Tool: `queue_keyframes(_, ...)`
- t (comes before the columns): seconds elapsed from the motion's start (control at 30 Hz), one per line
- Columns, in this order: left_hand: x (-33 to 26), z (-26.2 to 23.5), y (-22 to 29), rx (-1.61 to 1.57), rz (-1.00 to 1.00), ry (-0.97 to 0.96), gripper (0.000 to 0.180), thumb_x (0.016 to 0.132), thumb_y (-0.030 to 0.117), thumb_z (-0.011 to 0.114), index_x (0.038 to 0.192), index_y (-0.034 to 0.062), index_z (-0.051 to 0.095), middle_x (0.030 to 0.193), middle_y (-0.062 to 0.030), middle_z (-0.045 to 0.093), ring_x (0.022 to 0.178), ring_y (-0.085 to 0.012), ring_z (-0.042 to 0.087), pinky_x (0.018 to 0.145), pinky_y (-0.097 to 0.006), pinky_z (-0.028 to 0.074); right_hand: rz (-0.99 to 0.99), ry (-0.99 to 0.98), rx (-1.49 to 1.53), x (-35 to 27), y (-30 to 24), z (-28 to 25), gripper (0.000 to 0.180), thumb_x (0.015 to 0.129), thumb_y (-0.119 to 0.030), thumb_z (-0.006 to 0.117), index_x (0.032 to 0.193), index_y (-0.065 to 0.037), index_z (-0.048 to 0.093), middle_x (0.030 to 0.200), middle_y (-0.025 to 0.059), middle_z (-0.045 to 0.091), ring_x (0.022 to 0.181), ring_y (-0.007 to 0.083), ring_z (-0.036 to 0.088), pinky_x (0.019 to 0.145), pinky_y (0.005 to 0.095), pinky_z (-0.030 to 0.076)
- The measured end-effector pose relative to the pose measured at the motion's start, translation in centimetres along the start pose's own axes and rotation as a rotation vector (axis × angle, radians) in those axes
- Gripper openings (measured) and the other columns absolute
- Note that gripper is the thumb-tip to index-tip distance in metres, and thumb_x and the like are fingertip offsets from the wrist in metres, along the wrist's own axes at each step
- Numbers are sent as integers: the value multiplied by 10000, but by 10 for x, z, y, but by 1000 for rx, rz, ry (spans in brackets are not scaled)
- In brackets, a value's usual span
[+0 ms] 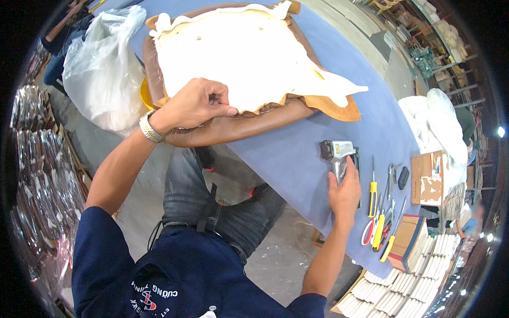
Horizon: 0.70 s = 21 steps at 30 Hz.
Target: The person staples fabric onto a cushion frame using a pneumatic staple gun, trims excess fabric with a utility knife, and adjusts the material to fit the edges. The person flips the cushion to inspect the work and continues securing the fabric around the perimeter.
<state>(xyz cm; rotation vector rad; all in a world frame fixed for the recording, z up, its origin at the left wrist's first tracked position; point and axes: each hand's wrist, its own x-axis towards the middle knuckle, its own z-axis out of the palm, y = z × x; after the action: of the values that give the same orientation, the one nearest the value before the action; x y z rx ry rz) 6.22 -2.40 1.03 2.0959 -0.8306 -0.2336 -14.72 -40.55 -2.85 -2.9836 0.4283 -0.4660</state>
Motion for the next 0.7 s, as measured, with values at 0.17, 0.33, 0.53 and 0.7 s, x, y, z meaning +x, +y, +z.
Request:
queue_keyframes(0.17,-13,-8,-9,438,318,143,356,894,368,795,811,40,687,760,-96,668,702,-279,625,673,-399,488,385,-210,565,-8,-26,-78,570,960,-164,734,1451,14,507,1234,190,673,1059,278,682,930,416,540)
queue_keyframes(0.33,-25,-5,-27,285,225,126,334,873,361,800,815,50,695,768,-124,660,740,-301,643,683,-409,487,427,-187,762,-65,-102,-80,532,969,-89,718,1436,32,493,1214,174,670,957,203,645,826,345,533)
queue_keyframes(0.53,-27,0,-34,151,30,137,309,846,325,819,785,42,713,710,-120,659,690,-308,647,656,-414,491,236,-216,1178,-73,-196,-39,486,922,51,727,1343,79,484,1040,168,674,748,180,687,649,298,597)
queue_keyframes(0.7,-23,-2,-35,92,-12,106,283,847,298,820,804,30,740,690,-138,675,645,-321,668,629,-410,505,114,-198,1178,-71,-226,-17,422,932,83,700,1304,79,502,977,164,673,714,169,676,612,289,577)
